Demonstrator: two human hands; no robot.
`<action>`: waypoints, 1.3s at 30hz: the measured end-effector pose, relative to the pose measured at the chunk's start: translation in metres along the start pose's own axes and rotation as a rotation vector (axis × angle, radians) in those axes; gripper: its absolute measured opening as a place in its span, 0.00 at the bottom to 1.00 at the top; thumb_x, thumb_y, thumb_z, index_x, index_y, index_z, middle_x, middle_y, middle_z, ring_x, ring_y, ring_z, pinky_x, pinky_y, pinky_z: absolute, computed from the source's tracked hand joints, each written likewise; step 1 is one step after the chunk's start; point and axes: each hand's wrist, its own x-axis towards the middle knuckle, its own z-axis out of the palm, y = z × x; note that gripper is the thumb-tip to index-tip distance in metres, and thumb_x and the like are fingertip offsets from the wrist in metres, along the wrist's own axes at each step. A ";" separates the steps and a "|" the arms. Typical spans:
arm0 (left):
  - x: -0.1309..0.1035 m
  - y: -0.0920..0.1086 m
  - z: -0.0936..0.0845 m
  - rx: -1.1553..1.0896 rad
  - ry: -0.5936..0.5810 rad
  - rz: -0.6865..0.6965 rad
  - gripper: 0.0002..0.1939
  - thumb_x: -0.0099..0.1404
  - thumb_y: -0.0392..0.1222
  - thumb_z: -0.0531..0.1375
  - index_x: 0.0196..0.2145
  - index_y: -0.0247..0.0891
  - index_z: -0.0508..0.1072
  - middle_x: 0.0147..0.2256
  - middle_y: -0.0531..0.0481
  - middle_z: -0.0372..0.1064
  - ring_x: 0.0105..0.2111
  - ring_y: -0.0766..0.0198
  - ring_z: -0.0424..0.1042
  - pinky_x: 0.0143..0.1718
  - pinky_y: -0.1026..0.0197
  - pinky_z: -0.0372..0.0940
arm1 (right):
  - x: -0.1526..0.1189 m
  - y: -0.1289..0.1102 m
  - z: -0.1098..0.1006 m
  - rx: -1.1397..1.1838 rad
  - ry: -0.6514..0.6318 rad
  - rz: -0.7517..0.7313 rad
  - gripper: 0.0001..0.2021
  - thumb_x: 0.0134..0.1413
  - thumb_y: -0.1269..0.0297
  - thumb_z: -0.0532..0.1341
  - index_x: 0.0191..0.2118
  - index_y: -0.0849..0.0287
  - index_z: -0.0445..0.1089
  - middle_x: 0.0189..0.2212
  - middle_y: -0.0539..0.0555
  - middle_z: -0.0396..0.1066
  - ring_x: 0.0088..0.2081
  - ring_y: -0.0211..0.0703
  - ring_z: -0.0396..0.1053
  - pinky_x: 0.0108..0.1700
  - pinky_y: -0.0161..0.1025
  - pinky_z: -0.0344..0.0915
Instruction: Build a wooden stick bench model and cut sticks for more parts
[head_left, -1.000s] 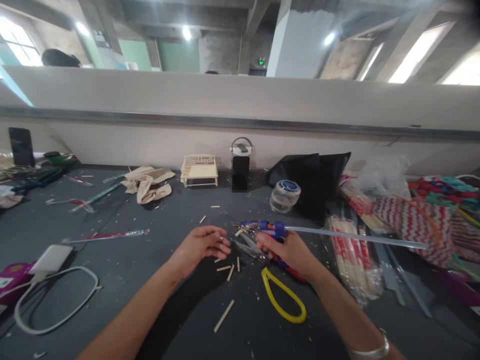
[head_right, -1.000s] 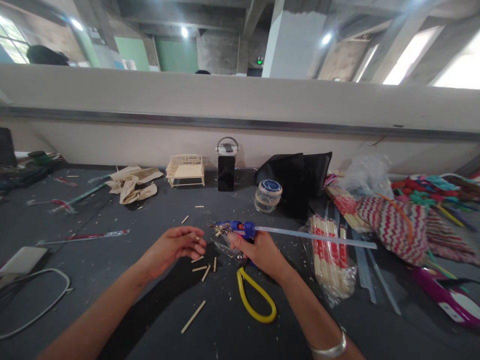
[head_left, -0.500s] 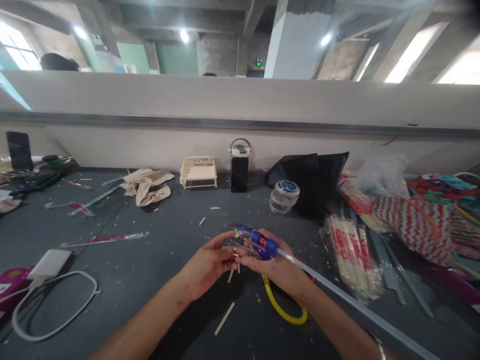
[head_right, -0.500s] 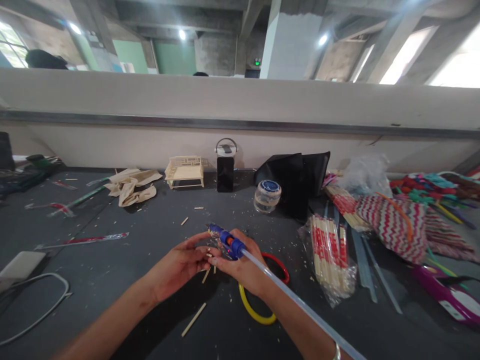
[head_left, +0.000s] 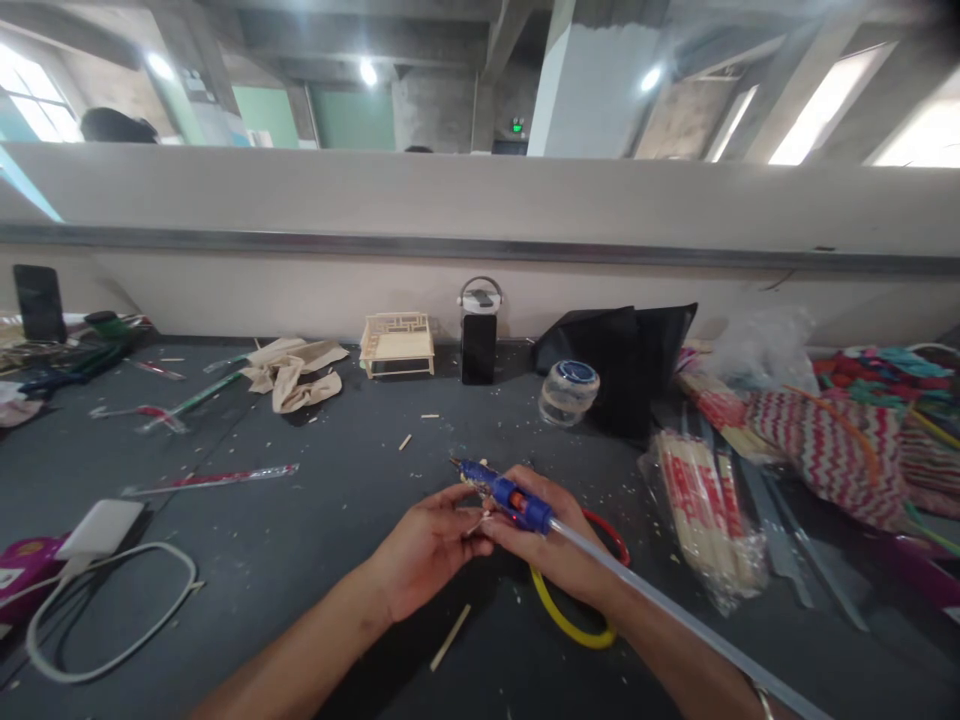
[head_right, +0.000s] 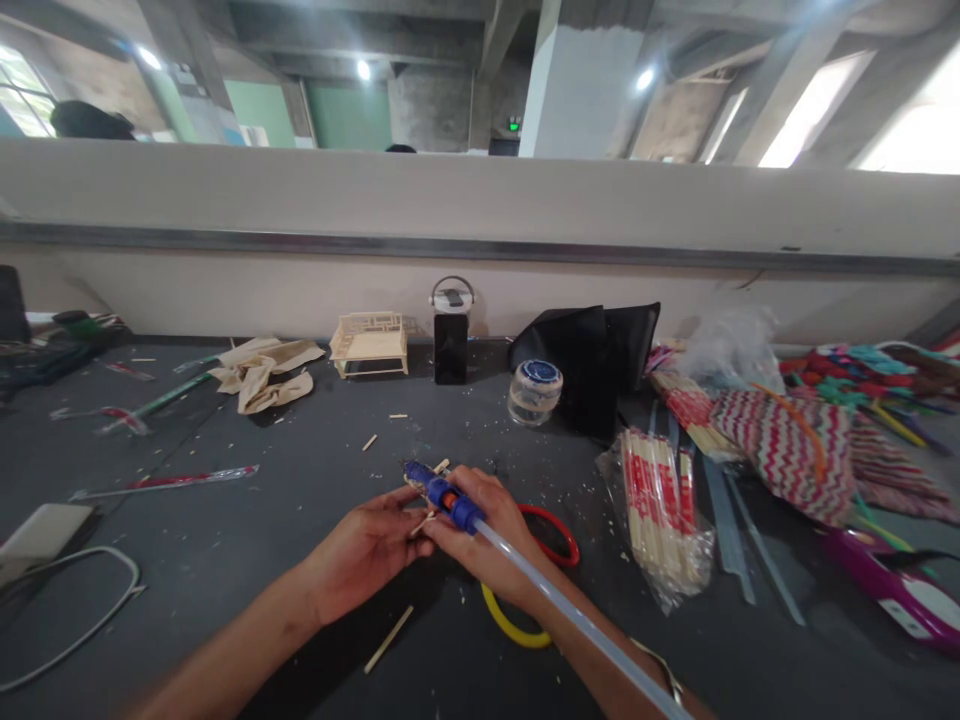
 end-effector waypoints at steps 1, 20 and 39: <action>0.000 0.000 -0.001 0.004 -0.006 -0.008 0.18 0.52 0.25 0.63 0.41 0.33 0.73 0.35 0.45 0.72 0.31 0.65 0.70 0.34 0.62 0.63 | 0.000 -0.001 0.000 0.038 -0.012 0.013 0.04 0.46 0.67 0.63 0.29 0.55 0.65 0.27 0.48 0.67 0.32 0.41 0.65 0.34 0.35 0.60; -0.001 0.014 -0.005 0.311 -0.040 -0.069 0.09 0.54 0.40 0.66 0.29 0.31 0.72 0.26 0.45 0.72 0.20 0.72 0.65 0.19 0.70 0.58 | 0.004 0.011 0.001 0.383 0.097 0.157 0.08 0.43 0.65 0.66 0.30 0.57 0.66 0.30 0.50 0.72 0.33 0.41 0.70 0.38 0.37 0.66; 0.000 0.013 -0.003 0.289 -0.003 -0.118 0.06 0.54 0.35 0.65 0.29 0.30 0.72 0.26 0.42 0.74 0.18 0.71 0.66 0.15 0.72 0.59 | 0.005 0.012 -0.004 0.303 0.055 0.087 0.04 0.46 0.70 0.63 0.30 0.58 0.67 0.28 0.47 0.72 0.32 0.38 0.71 0.37 0.34 0.66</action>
